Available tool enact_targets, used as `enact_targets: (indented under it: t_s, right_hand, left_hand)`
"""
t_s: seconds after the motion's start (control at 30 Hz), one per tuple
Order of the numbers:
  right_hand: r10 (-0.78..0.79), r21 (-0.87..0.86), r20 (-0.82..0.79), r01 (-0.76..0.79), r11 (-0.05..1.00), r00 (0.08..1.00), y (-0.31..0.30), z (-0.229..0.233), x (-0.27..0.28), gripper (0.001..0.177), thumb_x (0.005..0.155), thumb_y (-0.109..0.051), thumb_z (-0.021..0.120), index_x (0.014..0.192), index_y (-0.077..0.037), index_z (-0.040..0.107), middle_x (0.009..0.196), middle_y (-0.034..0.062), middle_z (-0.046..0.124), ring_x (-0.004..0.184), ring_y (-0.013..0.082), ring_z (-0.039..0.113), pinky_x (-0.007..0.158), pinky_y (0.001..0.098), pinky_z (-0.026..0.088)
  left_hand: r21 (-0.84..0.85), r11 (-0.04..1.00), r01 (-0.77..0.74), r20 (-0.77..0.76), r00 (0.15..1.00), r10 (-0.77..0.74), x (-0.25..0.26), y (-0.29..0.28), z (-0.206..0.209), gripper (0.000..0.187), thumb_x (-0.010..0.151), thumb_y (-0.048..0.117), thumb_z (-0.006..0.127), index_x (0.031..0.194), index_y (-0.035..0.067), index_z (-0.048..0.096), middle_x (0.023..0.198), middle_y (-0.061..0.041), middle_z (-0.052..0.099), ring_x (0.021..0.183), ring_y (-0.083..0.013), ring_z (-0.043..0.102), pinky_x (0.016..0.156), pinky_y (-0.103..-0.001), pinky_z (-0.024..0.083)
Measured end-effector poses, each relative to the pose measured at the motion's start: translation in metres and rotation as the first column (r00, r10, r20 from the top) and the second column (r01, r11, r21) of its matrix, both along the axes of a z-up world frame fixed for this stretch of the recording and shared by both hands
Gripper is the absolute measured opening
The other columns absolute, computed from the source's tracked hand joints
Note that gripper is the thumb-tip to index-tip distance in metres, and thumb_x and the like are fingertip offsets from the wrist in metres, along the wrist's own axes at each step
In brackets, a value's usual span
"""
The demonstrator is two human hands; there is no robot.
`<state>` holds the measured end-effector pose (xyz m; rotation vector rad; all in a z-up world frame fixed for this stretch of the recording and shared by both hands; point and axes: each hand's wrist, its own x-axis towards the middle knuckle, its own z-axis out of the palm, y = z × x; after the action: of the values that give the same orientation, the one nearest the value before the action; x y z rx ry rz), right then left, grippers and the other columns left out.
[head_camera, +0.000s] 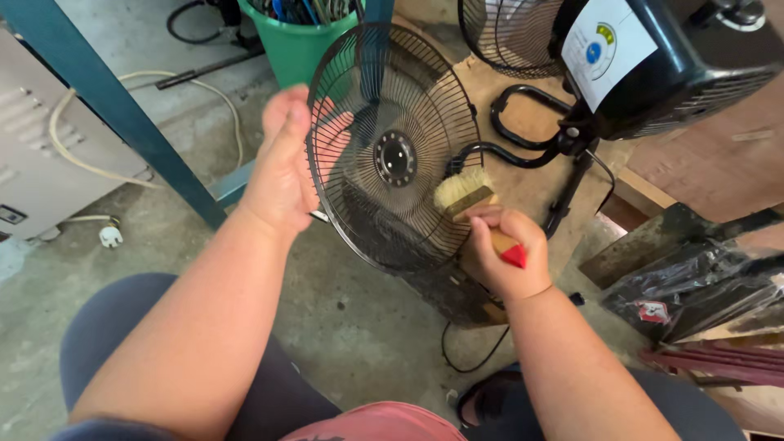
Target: The person uses a bristle brush to dust the front grille of an electric table fan, then removes the grille and brushes the motor housing and blue fan blades, rotating the fan to reach different sides.
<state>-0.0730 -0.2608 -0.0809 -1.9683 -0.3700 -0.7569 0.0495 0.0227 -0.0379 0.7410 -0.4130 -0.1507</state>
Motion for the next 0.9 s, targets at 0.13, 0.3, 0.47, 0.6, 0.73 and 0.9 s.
enact_targets:
  t_s: [0.13, 0.3, 0.47, 0.6, 0.73, 0.9]
  right_hand:
    - [-0.151, -0.066, 0.053, 0.154, 0.986, 0.987, 0.009, -0.017, -0.001, 0.009, 0.095, 0.001, 0.071, 0.087, 0.000, 0.065, 0.100, 0.0109, 0.076, 0.097, 0.0202, 0.073, 0.091, 0.0312, 0.056]
    - [-0.242, -0.004, 0.045, 0.242, 0.970, 0.969, 0.014, -0.020, 0.003, 0.008, 0.094, 0.000, 0.073, 0.088, -0.001, 0.067, 0.098, 0.0109, 0.075, 0.095, 0.0192, 0.073, 0.090, 0.0307, 0.055]
    - [-0.321, 0.144, -0.094, 0.332, 0.932, 0.942, 0.018, -0.029, 0.006, 0.006, 0.095, -0.002, 0.074, 0.091, -0.001, 0.070, 0.097, 0.0102, 0.076, 0.092, 0.0186, 0.071, 0.087, 0.0288, 0.054]
    - [-0.245, 0.116, 0.018, 0.242, 0.963, 0.969, 0.022, -0.030, 0.007, 0.007, 0.096, -0.002, 0.073, 0.092, -0.001, 0.067, 0.102, 0.0108, 0.076, 0.098, 0.0192, 0.072, 0.091, 0.0298, 0.055]
    - [-0.272, -0.076, 0.091, 0.279, 0.957, 0.958, 0.032, -0.017, 0.002, 0.007, 0.089, -0.003, 0.076, 0.089, -0.001, 0.069, 0.098, 0.0113, 0.076, 0.094, 0.0200, 0.074, 0.088, 0.0318, 0.057]
    - [-0.031, -0.123, 0.082, 0.041, 0.992, 0.996, 0.017, 0.031, -0.007, 0.006, 0.091, -0.002, 0.073, 0.090, -0.001, 0.068, 0.099, 0.0113, 0.076, 0.094, 0.0203, 0.074, 0.087, 0.0322, 0.058]
  left_hand:
    - [0.100, 0.993, 0.065, -0.013, 0.998, -0.064, 0.001, 0.004, -0.005, 0.105, 0.090, 0.074, 0.058, 0.166, 0.009, 0.024, 0.157, -0.007, 0.049, 0.144, -0.0259, 0.048, 0.115, -0.045, 0.042]
    - [0.198, 0.945, 0.261, -0.013, 0.965, -0.263, -0.016, 0.012, -0.005, 0.122, 0.074, 0.084, 0.063, 0.164, 0.041, -0.006, 0.159, -0.007, 0.029, 0.139, -0.0400, 0.046, 0.099, -0.061, 0.049]
    - [-0.066, 0.981, 0.182, 0.167, 0.971, -0.169, -0.032, -0.014, -0.022, 0.131, 0.079, 0.058, 0.083, 0.169, 0.023, -0.006, 0.169, -0.009, 0.024, 0.154, -0.0289, 0.034, 0.122, -0.049, 0.034]
    - [0.182, 0.983, 0.008, 0.291, 0.955, -0.062, -0.052, -0.033, -0.028, 0.126, 0.084, 0.020, 0.087, 0.165, 0.026, -0.010, 0.171, -0.005, 0.016, 0.156, -0.0246, 0.025, 0.126, -0.046, 0.027]
    - [0.132, 0.984, -0.119, 0.119, 0.987, 0.103, -0.062, -0.049, -0.020, 0.111, 0.087, 0.002, 0.071, 0.165, 0.024, -0.006, 0.161, -0.010, 0.036, 0.147, -0.0254, 0.040, 0.122, -0.042, 0.032]
    - [0.229, 0.958, -0.174, -0.180, 0.959, 0.217, -0.041, -0.033, 0.005, 0.090, 0.090, 0.012, 0.060, 0.166, 0.030, 0.017, 0.126, -0.012, 0.059, 0.103, -0.0225, 0.063, 0.093, -0.040, 0.054]
